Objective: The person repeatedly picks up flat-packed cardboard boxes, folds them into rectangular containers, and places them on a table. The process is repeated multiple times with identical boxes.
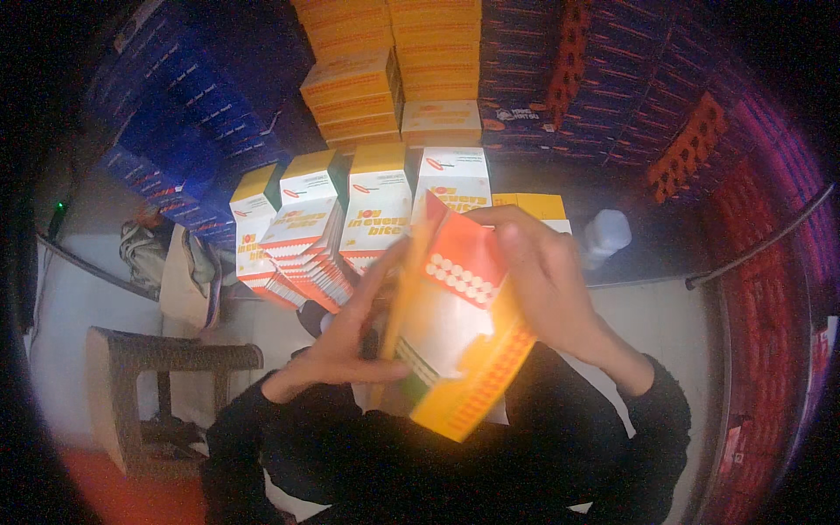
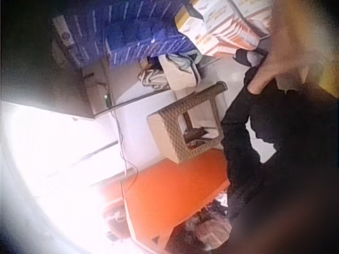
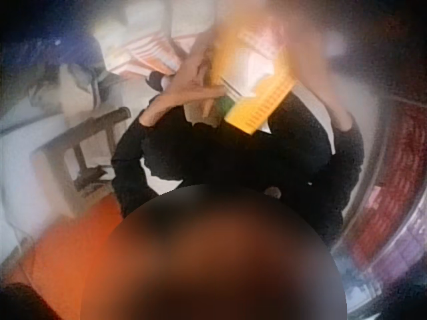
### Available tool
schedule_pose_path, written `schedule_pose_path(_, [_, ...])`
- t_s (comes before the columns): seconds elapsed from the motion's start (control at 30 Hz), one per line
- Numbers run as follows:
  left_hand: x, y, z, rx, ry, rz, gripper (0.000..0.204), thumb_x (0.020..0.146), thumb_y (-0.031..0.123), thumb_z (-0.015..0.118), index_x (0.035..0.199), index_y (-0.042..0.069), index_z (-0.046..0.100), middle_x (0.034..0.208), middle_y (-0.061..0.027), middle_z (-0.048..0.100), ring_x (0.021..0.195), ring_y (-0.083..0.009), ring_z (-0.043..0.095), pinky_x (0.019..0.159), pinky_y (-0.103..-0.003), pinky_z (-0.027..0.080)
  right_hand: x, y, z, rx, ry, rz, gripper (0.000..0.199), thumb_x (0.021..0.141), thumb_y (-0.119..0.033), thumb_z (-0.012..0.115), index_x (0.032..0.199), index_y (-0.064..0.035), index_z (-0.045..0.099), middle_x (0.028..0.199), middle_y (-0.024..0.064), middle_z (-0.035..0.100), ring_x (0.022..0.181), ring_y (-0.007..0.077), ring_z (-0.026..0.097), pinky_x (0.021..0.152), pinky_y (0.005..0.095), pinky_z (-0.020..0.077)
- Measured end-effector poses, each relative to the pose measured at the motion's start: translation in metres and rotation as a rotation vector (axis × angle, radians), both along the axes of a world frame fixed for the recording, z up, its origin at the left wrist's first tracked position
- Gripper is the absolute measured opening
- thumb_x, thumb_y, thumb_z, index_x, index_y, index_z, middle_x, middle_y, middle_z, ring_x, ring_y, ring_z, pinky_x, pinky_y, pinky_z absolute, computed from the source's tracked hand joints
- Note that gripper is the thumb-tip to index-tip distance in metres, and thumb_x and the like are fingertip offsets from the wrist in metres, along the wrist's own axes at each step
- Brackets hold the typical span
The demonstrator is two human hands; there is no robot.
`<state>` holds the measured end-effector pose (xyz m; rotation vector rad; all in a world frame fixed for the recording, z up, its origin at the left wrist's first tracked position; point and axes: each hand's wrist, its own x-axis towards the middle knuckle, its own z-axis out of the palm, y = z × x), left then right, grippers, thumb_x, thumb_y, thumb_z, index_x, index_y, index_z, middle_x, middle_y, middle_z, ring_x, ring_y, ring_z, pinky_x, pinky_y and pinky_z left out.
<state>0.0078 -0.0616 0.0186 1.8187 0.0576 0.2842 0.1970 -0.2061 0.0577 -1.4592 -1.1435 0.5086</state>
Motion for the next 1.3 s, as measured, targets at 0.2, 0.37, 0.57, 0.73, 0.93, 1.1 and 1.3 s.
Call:
schedule_pose_path(0.2, [-0.026,0.019,-0.016,-1.114,0.337,-0.106,0.105,0.072,0.039,0.072,0.146,0.001,0.008,0.147,-0.0202,0.019,0.137,-0.0328,0.021,0.111,-0.046,0.020,0.020,0.000,-0.089,0.101,0.013,-0.130,0.038,0.100,-0.027,0.036,0.099,0.0016,0.060,0.083,0.0097,0.062,0.075,0.0135,0.058,0.066,0.0297,0.0447])
schedule_pose_path(0.37, [-0.021,0.015,-0.028,-1.169,0.446,-0.028,0.104,0.072,0.043,0.070,0.146,0.001,0.010,0.145,-0.0190,0.024,0.137,-0.0313,0.023,0.111,-0.044,0.019,0.001,0.008,-0.125,0.153,0.060,-0.051,0.049,0.099,-0.043,0.026,0.113,-0.0016,0.048,0.094,0.0101,0.057,0.085,0.0136,0.055,0.079,0.0270,0.0431])
schedule_pose_path(0.57, [-0.024,0.020,-0.026,-1.081,0.557,-0.005,0.103,0.073,0.047,0.067,0.146,0.000,0.012,0.143,-0.0177,0.030,0.136,-0.0296,0.025,0.112,-0.041,0.019,0.010,-0.003,-0.063,-0.079,-0.146,-0.188,0.043,0.090,-0.032,0.054,0.119,-0.0011,0.048,0.099,0.0122,0.057,0.094,0.0248,0.055,0.084,0.0363,0.0410])
schedule_pose_path(0.73, [-0.020,0.014,-0.035,-0.627,0.473,-0.262,0.097,0.083,0.049,0.060,0.148,0.002,0.004,0.148,-0.0208,0.016,0.136,-0.0314,0.025,0.111,-0.042,0.022,0.000,-0.011,-0.051,-0.271,-0.948,-0.131,0.079,0.069,-0.045,0.075,0.130,-0.0051,0.043,0.127,0.0165,0.045,0.122,0.0401,0.036,0.103,0.0548,0.0243])
schedule_pose_path(0.93, [-0.015,0.005,-0.035,-0.006,0.351,-0.389,0.108,0.080,0.054,0.064,0.147,0.003,-0.004,0.148,-0.0251,0.008,0.136,-0.0379,0.019,0.110,-0.046,0.026,-0.005,-0.003,-0.067,-0.192,-0.306,0.132,0.083,0.066,-0.025,0.083,0.134,-0.0061,0.039,0.125,0.0143,0.048,0.117,0.0308,0.048,0.100,0.0427,0.0389])
schedule_pose_path(1.1, [-0.021,0.009,-0.039,-0.310,0.339,-0.441,0.108,0.079,0.057,0.063,0.147,0.002,0.000,0.148,-0.0233,0.011,0.136,-0.0359,0.022,0.110,-0.045,0.025,-0.008,-0.007,-0.064,0.010,-0.349,0.062,0.068,0.069,-0.016,0.077,0.127,-0.0053,0.044,0.121,0.0163,0.053,0.114,0.0297,0.054,0.097,0.0397,0.0434])
schedule_pose_path(1.3, [-0.040,0.027,-0.073,-0.643,0.510,-0.571,0.081,0.089,0.052,0.049,0.144,-0.001,0.021,0.144,-0.0178,0.031,0.133,-0.0267,0.030,0.108,-0.039,0.025,0.003,-0.013,-0.050,-0.226,0.116,0.189,0.052,0.080,-0.003,0.052,0.131,-0.0063,0.041,0.117,0.0181,0.058,0.108,0.0377,0.057,0.093,0.0409,0.0453])
